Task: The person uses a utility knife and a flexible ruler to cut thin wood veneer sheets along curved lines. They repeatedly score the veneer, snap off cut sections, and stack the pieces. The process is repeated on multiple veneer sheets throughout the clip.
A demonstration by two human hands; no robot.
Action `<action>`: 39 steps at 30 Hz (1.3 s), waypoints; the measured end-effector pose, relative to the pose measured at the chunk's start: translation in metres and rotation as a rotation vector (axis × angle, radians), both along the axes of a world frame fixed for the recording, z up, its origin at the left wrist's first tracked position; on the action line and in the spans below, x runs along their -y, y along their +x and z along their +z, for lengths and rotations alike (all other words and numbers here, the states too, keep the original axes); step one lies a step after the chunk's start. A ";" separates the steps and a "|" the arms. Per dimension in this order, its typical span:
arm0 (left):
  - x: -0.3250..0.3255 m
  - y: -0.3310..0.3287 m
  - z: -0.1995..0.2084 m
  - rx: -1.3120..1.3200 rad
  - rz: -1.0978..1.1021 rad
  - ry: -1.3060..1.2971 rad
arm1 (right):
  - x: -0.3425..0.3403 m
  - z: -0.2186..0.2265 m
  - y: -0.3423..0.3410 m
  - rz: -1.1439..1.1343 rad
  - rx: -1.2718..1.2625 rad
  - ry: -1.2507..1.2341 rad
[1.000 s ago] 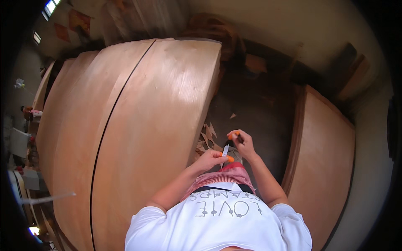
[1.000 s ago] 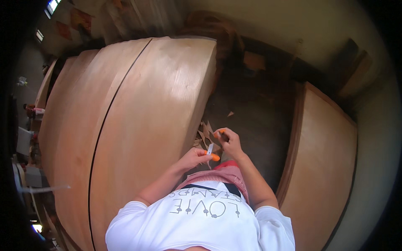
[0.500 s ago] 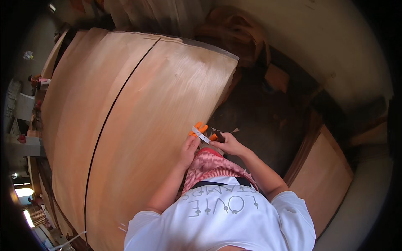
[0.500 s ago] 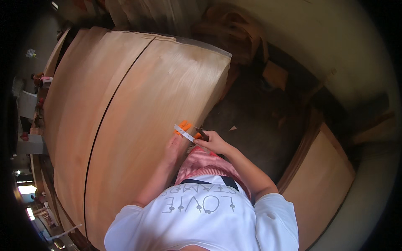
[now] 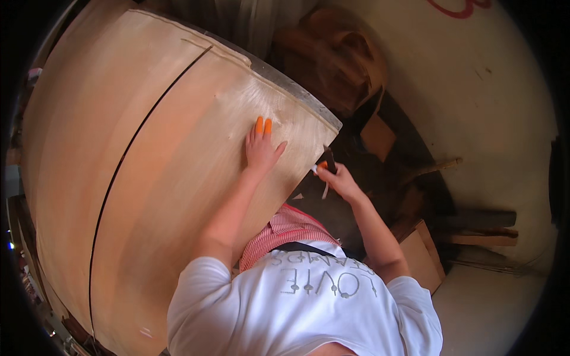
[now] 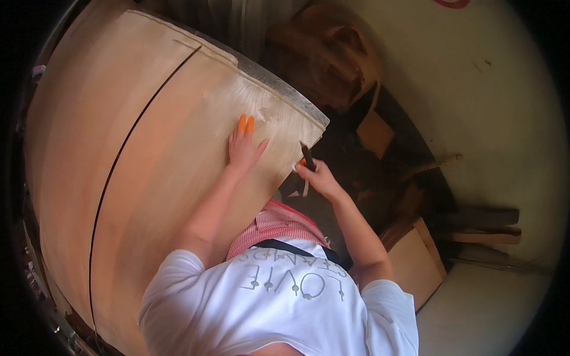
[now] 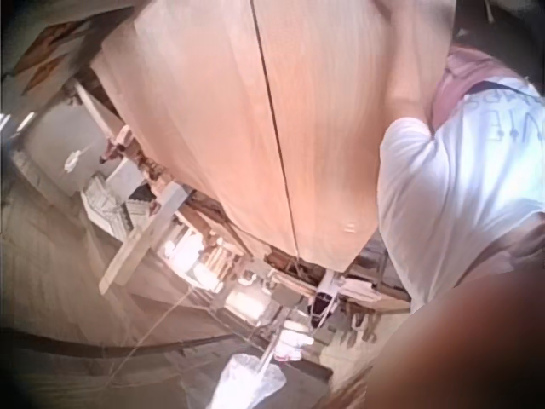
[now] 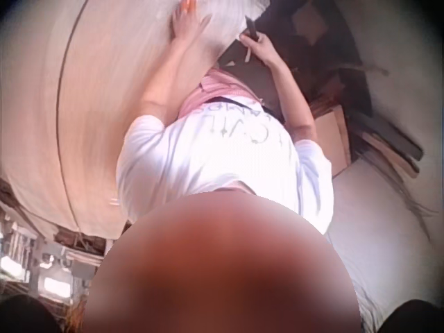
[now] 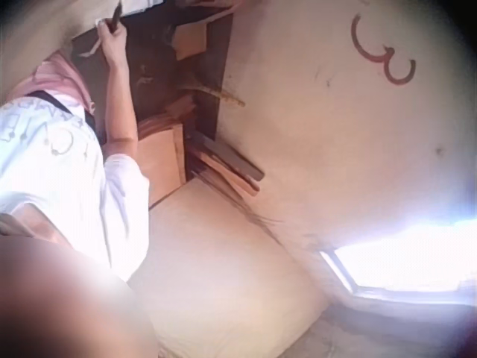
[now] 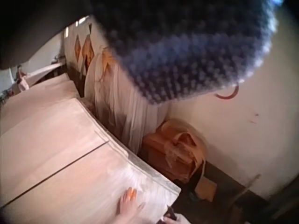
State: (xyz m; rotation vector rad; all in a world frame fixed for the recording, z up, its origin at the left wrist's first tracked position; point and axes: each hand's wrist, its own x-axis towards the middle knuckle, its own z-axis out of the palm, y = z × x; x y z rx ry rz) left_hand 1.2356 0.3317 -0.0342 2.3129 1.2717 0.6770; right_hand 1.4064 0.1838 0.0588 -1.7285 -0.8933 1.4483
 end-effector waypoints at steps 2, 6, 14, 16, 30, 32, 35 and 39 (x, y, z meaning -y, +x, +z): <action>-0.027 0.010 -0.004 -0.140 -0.018 0.036 | -0.036 -0.008 0.006 -0.004 0.051 -0.007; -0.053 0.024 -0.026 -0.268 -0.037 0.035 | -0.112 -0.038 0.016 -0.061 0.051 0.034; -0.060 0.027 -0.036 -0.224 -0.068 0.045 | -0.158 -0.113 0.026 -0.153 0.092 -0.155; -0.062 0.029 -0.035 -0.153 -0.117 0.045 | -0.160 -0.110 0.026 -0.116 0.106 -0.151; -0.071 0.041 -0.021 -0.528 -0.307 0.150 | -0.191 -0.071 0.123 0.529 0.545 -0.094; -0.078 0.039 -0.017 -0.462 -0.289 0.112 | -0.166 -0.059 0.125 0.317 0.218 -0.160; -0.094 0.022 -0.008 -0.295 -0.219 0.121 | -0.131 -0.064 0.117 0.120 -0.151 -0.117; -0.085 -0.009 -0.009 -0.159 -0.040 -0.058 | -0.089 -0.068 0.099 -0.017 -0.520 -0.043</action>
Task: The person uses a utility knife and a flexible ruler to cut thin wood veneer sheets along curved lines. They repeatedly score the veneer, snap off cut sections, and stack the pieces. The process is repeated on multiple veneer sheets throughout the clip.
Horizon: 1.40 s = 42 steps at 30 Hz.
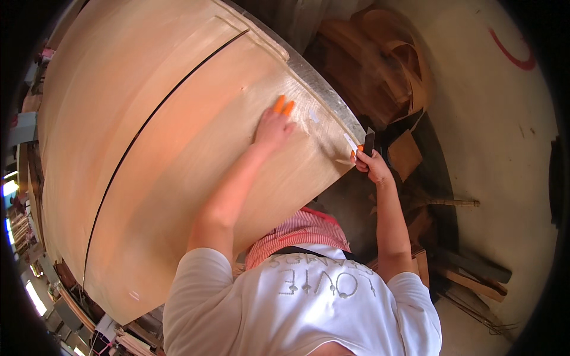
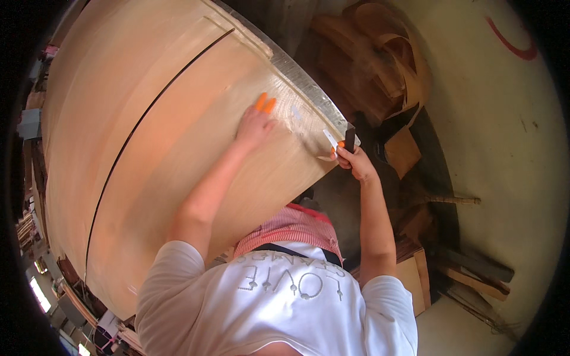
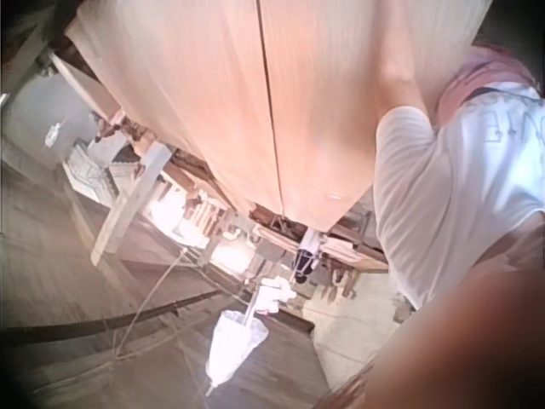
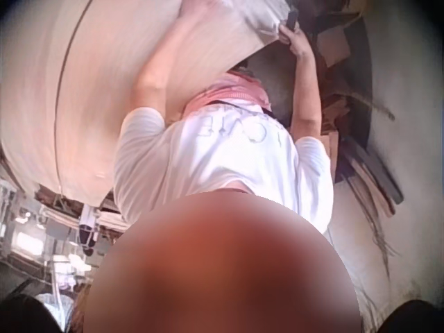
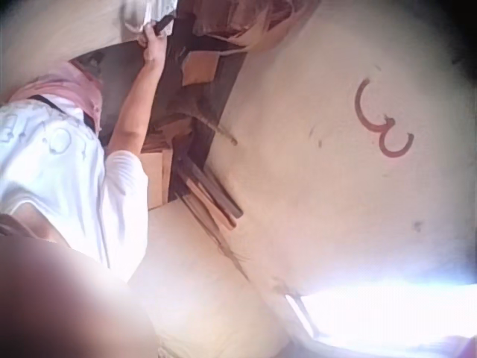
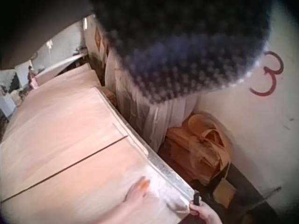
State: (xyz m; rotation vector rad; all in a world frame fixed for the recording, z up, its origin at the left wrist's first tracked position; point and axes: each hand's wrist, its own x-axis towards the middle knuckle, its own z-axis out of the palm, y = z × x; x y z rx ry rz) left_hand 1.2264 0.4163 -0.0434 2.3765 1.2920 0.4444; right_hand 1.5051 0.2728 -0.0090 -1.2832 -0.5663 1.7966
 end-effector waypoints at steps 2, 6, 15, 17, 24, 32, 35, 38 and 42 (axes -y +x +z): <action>0.016 -0.017 0.003 0.067 0.149 -0.078 | 0.017 -0.005 -0.007 -0.053 -0.093 -0.021; 0.091 -0.064 -0.011 0.161 0.294 -0.010 | 0.047 -0.012 -0.014 -0.044 -0.204 0.064; 0.331 -0.077 0.013 0.117 0.412 0.046 | 0.134 -0.015 -0.049 0.212 -0.327 0.044; 0.386 -0.073 0.008 0.140 0.464 -0.004 | 0.162 -0.015 -0.057 0.336 -0.375 0.026; 0.560 -0.091 0.001 0.108 0.585 -0.216 | 0.261 -0.033 -0.095 0.641 -0.400 -0.110; 0.687 -0.158 0.007 0.235 0.882 -0.226 | 0.349 -0.007 -0.189 0.878 -0.289 -0.098; 0.718 -0.215 0.007 0.329 0.942 -0.107 | 0.364 0.003 -0.266 1.023 -0.231 -0.147; 0.776 -0.266 0.003 0.421 1.009 -0.262 | 0.397 -0.004 -0.340 1.191 -0.204 -0.225; 0.877 -0.356 -0.016 0.364 1.156 -0.251 | 0.453 -0.002 -0.459 1.416 -0.099 -0.298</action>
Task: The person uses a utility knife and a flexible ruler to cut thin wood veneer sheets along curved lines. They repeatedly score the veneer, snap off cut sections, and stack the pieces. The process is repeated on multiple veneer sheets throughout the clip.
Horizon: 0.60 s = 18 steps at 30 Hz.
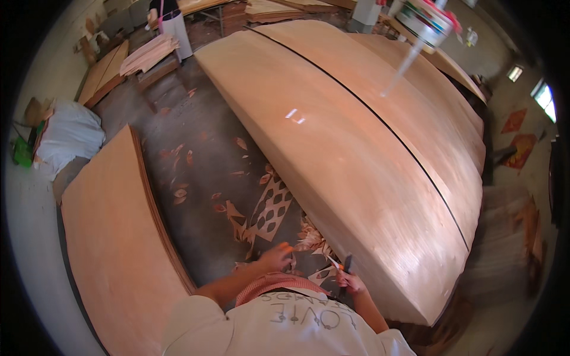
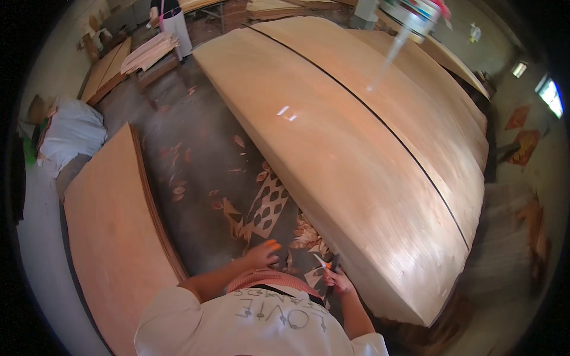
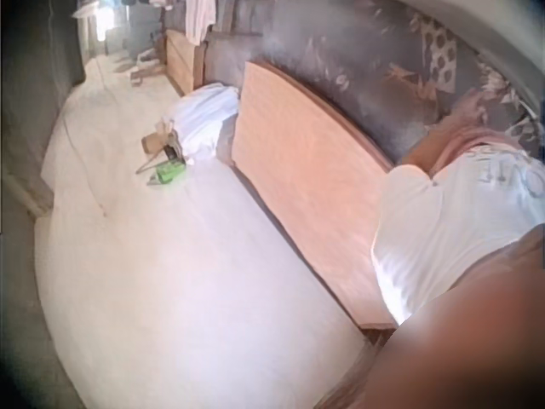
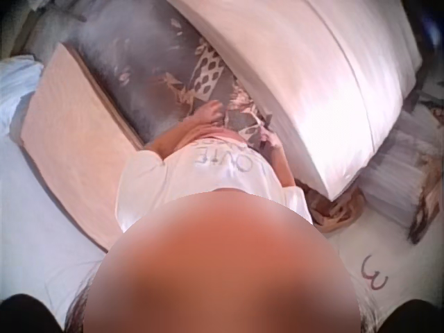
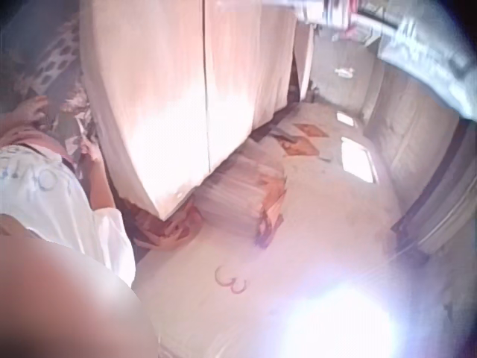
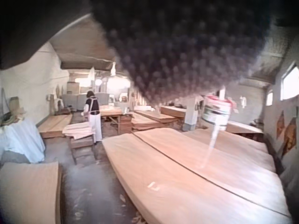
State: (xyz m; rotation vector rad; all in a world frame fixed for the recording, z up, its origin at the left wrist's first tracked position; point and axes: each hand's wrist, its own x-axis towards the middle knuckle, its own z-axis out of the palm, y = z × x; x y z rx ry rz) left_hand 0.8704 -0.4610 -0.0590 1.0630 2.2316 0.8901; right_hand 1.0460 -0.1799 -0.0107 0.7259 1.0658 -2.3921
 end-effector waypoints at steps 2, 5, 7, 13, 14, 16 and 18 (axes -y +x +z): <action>0.065 -0.045 -0.001 0.007 0.233 -0.036 | 0.036 0.004 -0.071 0.115 0.018 0.002; 0.140 -0.105 0.008 -0.038 0.550 -0.087 | 0.074 -0.004 -0.164 0.382 -0.067 0.023; 0.171 -0.132 0.019 0.006 0.685 -0.045 | 0.106 -0.001 -0.220 0.425 -0.059 0.101; 0.223 -0.216 0.001 0.048 0.756 0.003 | 0.164 -0.051 -0.358 0.584 0.103 0.063; 0.228 -0.233 0.001 0.052 0.742 -0.018 | 0.171 -0.061 -0.380 0.593 0.107 0.043; 0.251 -0.269 -0.002 0.079 0.718 -0.041 | 0.194 -0.075 -0.433 0.653 0.114 0.135; 0.284 -0.304 -0.009 0.063 0.701 -0.083 | 0.221 -0.083 -0.490 0.655 0.157 0.134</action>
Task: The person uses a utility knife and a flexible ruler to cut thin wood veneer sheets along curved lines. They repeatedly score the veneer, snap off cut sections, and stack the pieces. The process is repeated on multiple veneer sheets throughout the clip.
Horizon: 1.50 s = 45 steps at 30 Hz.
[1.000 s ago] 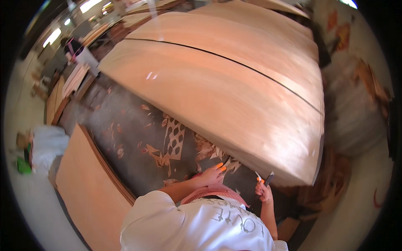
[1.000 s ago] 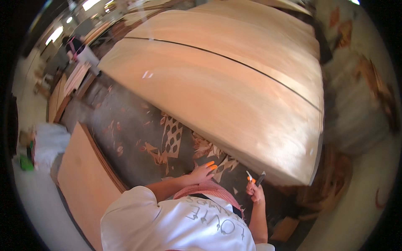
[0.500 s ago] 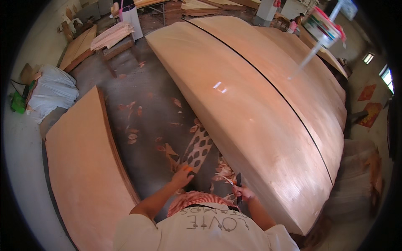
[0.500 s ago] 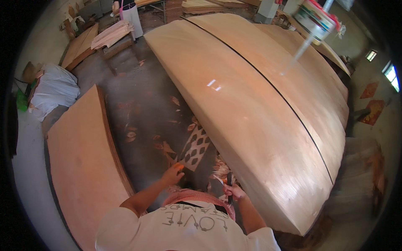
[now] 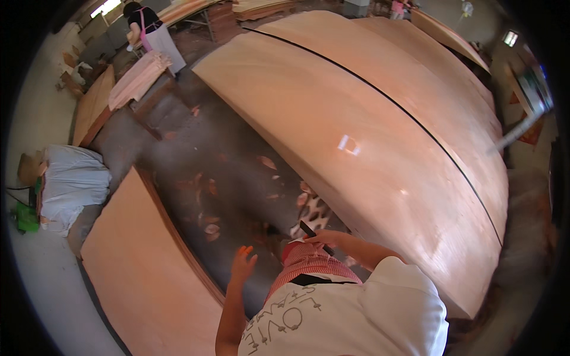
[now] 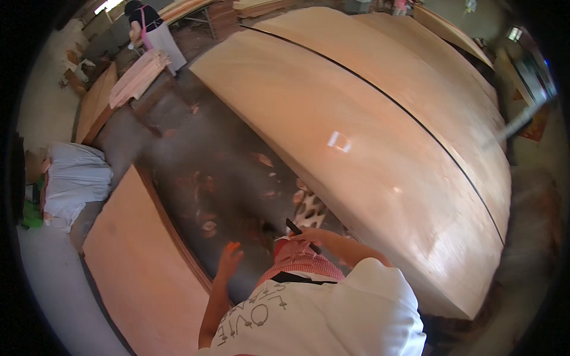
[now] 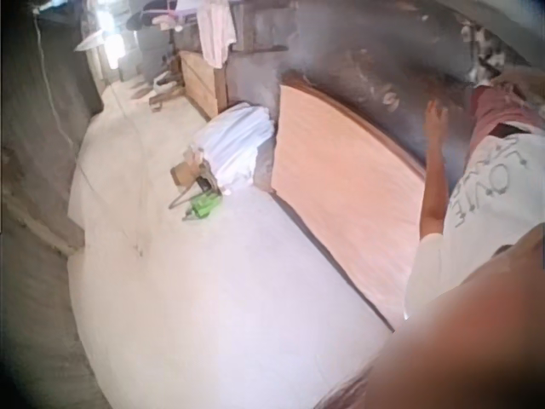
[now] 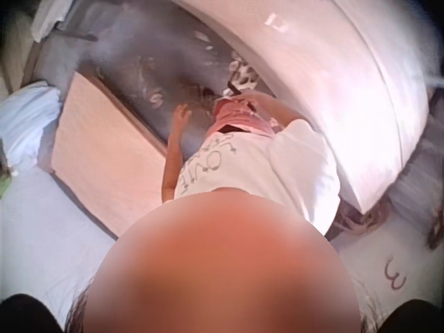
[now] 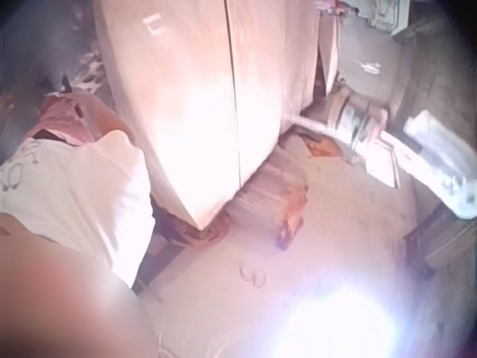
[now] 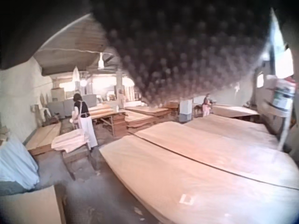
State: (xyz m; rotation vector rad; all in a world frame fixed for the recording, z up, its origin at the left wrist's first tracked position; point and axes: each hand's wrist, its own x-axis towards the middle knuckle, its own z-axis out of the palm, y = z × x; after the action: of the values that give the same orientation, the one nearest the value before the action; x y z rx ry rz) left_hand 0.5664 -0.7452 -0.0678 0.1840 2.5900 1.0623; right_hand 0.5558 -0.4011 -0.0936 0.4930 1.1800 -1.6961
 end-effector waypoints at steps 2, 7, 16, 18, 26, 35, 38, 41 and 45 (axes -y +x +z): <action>0.035 -0.031 -0.013 -0.036 0.003 -0.057 | 0.022 -0.008 -0.059 0.024 -0.003 -0.136; 0.130 -0.074 -0.001 0.286 0.334 0.014 | 0.099 0.007 -0.210 0.012 -0.108 -0.245; 0.309 -0.022 -0.156 0.635 0.554 -0.363 | 0.212 0.026 -0.429 0.020 -0.135 -0.202; 0.330 -0.054 -0.159 0.710 0.529 -0.336 | 0.230 0.014 -0.469 -0.017 -0.136 -0.185; 0.485 -0.419 -0.160 0.475 0.255 -0.347 | 0.289 0.026 -0.633 -0.264 -0.097 0.029; 0.461 -0.896 -0.052 0.028 0.291 0.072 | 0.321 0.025 -0.797 -0.491 -0.086 -0.093; 0.435 -0.985 -0.065 0.031 0.150 0.237 | 0.319 0.018 -0.868 -0.591 -0.082 -0.127; 0.409 -1.056 -0.071 0.191 -0.055 0.057 | 0.308 0.010 -0.943 -0.637 -0.136 -0.059; 0.362 -1.129 -0.046 0.306 -0.327 -0.183 | 0.279 0.020 -1.035 -0.674 -0.176 -0.090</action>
State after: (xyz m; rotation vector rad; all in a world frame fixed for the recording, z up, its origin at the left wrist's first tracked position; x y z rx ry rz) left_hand -0.5622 -1.1075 -0.1135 0.3554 2.2655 0.6751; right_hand -0.4794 -0.6804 -0.0734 0.7545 1.1216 -2.3955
